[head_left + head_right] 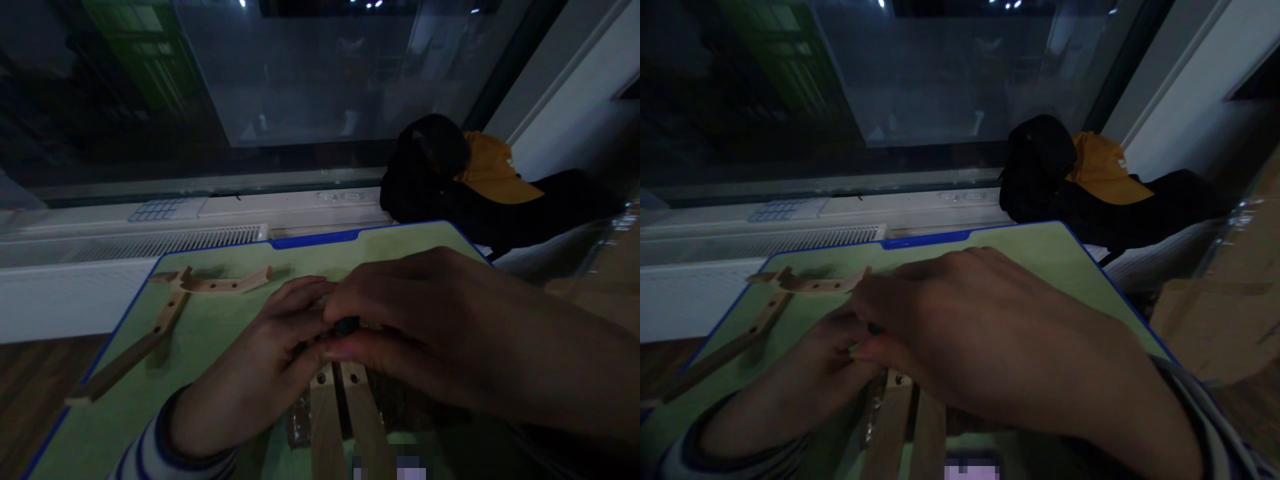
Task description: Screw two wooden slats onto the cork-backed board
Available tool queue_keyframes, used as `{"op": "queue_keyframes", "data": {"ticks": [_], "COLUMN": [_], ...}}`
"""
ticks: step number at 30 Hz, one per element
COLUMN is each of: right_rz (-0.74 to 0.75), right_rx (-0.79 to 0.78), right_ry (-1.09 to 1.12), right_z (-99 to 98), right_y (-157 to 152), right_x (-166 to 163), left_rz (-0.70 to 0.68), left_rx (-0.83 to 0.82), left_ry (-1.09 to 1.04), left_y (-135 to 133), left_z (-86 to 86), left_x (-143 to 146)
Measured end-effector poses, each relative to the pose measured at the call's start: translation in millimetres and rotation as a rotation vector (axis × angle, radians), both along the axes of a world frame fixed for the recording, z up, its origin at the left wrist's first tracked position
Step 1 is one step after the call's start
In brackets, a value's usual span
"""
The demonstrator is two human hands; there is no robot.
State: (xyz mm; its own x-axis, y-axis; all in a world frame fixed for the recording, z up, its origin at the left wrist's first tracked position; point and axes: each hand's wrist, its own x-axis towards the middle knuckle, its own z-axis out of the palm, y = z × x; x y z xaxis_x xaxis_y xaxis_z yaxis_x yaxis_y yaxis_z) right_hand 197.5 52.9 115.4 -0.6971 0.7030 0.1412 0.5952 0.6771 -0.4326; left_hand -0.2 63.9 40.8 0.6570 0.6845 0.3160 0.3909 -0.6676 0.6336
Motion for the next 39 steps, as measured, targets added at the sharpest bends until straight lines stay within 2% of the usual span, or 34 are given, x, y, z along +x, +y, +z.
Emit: {"op": "queue_keyframes", "data": {"ticks": [6,14,18,22,26,30,33,39], "right_rz": [-0.012,0.101,0.03,-0.014,-0.007,0.034,0.072,0.105], "right_rx": [0.032,0.046,0.057,0.077,0.101,0.151,0.181,0.119], "right_ry": [-0.017,0.049,0.011,-0.023,-0.025,0.016,0.059,0.037], "right_z": [1.9,4.3,3.5,3.9,4.8,5.5,7.0,9.4], "right_y": [0.3,-1.0,2.2,3.4,0.8,-0.4,-0.7,-1.3], "right_x": [-2.3,3.9,2.3,-0.5,-0.8,1.1,3.2,2.9], "left_rz": [0.098,0.061,-0.03,-0.053,0.005,0.08,0.086,0.063], "left_rx": [0.133,0.132,0.044,-0.013,0.019,0.1,0.096,0.118], "left_ry": [-0.105,-0.092,-0.035,-0.005,-0.019,-0.133,-0.145,-0.094], "left_y": [1.2,1.9,1.9,0.3,0.4,2.8,3.1,2.6], "left_z": [-2.0,-1.8,-1.3,0.6,0.7,-3.1,-4.0,1.3], "left_x": [5.9,6.4,2.6,2.0,5.4,6.7,5.9,3.0]}}
